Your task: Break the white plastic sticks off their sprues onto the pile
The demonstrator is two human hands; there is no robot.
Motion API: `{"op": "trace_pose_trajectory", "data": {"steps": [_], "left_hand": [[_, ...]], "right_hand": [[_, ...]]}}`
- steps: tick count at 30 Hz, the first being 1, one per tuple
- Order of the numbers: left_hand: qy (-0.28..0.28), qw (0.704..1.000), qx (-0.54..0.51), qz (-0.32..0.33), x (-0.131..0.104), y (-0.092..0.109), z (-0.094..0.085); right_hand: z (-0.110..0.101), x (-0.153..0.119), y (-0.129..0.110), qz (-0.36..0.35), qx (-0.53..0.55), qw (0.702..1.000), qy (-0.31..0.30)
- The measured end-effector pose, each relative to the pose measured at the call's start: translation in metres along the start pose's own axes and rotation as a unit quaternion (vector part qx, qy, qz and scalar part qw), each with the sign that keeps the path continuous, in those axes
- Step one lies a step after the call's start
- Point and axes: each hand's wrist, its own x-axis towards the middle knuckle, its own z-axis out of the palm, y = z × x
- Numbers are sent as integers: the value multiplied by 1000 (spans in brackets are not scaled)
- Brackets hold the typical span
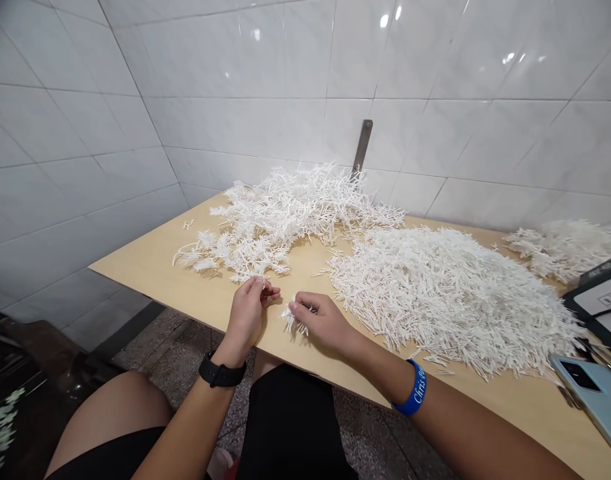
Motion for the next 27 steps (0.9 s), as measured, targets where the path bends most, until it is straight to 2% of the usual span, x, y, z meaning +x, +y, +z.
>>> {"op": "trace_pose_trajectory", "data": {"steps": [2, 4, 6, 9, 14, 18, 21, 27], "left_hand": [[0, 996, 78, 31, -3, 0, 1], [-20, 979, 186, 77, -6, 1, 2], [-58, 957, 260, 114, -8, 2, 3], [-123, 938, 298, 128, -9, 2, 2], [-206, 936, 263, 111, -10, 5, 1], [-269, 907, 296, 129, -14, 10, 3], [-269, 901, 315, 131, -17, 12, 4], [-247, 929, 241, 130, -20, 9, 1]], "right_hand": [[-2, 2, 2, 12, 17, 998, 52], [-4, 5, 4, 36, 47, 994, 95], [-6, 7, 6, 61, 87, 986, 131], [-7, 7, 6, 71, 128, 978, 150], [-4, 6, 3, 51, 116, 984, 128], [-2, 5, 0, 24, 96, 990, 98], [-2, 5, 1, 18, 85, 993, 86], [-1, 5, 4, 36, 71, 996, 47]]}}
